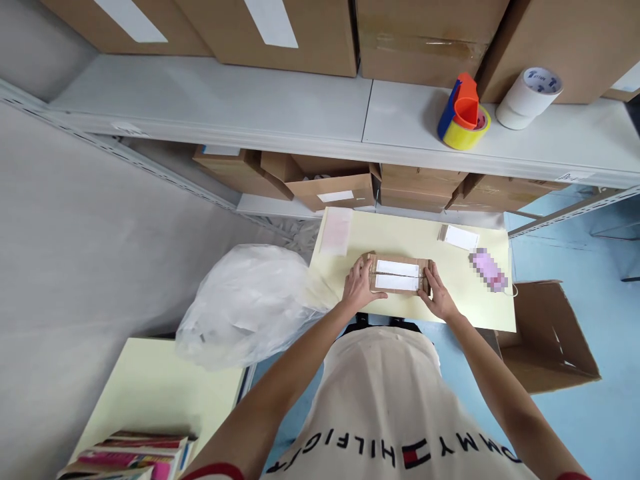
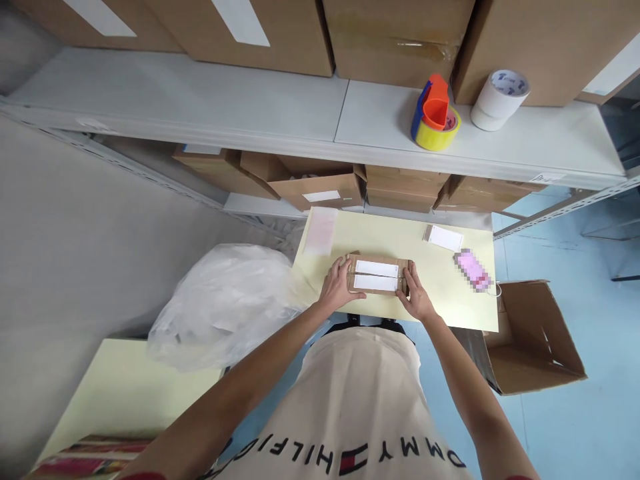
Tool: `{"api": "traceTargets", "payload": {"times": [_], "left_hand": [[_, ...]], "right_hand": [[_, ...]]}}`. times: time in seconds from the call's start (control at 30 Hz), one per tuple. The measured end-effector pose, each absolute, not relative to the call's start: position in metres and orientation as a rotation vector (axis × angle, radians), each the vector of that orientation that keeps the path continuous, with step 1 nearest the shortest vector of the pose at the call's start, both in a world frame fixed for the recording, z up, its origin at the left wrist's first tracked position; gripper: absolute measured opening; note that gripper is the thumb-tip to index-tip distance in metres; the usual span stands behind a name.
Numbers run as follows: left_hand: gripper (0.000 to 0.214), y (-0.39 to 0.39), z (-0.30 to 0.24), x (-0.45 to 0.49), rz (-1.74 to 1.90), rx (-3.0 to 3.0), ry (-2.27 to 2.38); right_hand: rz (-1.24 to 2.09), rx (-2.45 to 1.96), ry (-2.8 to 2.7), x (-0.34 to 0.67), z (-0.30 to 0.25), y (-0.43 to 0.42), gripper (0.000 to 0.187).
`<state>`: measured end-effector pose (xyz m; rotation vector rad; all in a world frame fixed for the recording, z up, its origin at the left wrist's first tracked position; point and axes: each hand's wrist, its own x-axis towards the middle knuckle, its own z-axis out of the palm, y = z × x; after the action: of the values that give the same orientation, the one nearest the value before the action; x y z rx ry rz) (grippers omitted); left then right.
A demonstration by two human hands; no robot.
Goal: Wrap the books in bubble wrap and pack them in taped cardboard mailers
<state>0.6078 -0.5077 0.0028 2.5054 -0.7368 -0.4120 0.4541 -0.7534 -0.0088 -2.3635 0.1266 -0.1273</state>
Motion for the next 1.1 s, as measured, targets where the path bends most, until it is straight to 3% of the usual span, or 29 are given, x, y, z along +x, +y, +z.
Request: {"api": "traceTargets", "payload": {"times": [0.17,0.43,0.77,1.1], "left_hand": [[0.125,-0.509,0.020,0.601,-0.337,2.624,-0.917],[0.082,-0.526,0.017,0.599,-0.337,2.568,-1.318],[0.085,-0.519,0.013,0.608,-0.346,2.466,-1.255],[0.086,-0.512,0.011,0.613,-0.349,2.467,-1.196]], "right_hand": [[-0.163,-2.351,0.150,0.455,-0.010,-0.748,0.076],[-0.106,-2.304,0.184,0.455,-0.014,-0.747,0.075],[-0.138,-2.109,0.315,0.456,-0.031,-0.741,0.058],[-0.096,-1.991,0.326,0.466,-0.031,-0.729,0.078]]}}
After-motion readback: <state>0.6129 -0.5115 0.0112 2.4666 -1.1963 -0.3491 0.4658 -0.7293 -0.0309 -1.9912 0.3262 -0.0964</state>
